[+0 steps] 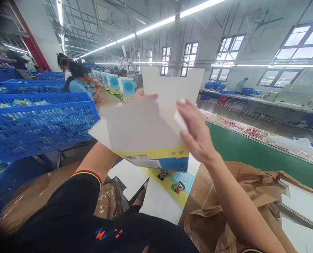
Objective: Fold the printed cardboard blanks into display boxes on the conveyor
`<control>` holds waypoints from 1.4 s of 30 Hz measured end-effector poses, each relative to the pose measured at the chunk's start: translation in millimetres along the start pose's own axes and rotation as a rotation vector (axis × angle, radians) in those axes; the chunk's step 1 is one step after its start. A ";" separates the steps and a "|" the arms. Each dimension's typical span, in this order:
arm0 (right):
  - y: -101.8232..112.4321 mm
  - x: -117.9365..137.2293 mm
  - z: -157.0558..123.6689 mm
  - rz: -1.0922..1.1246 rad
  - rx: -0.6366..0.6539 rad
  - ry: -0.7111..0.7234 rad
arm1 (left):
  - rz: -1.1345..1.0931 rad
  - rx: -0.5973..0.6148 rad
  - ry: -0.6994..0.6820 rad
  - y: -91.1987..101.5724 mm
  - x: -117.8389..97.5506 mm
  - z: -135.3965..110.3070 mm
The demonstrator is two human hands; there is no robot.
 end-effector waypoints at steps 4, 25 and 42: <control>-53.1 -8.7 -39.1 -0.064 0.410 0.017 | -0.072 0.059 0.052 -11.3 18.8 -11.7; -8.9 12.3 -52.4 0.271 0.220 -0.087 | -0.098 0.188 0.103 -40.3 33.4 -43.2; -10.4 41.5 -51.4 0.349 0.379 0.105 | 0.320 0.080 -0.225 -37.9 -21.6 -77.3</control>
Point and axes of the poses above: each hand's wrist, its own z-axis towards the middle knuckle, its own y-axis out of the back of the hand, x = y × z, the point moved 7 cm from there along z, towards the middle knuckle, and after that the axes turned 7 degrees about x, right-handed, at the moved point
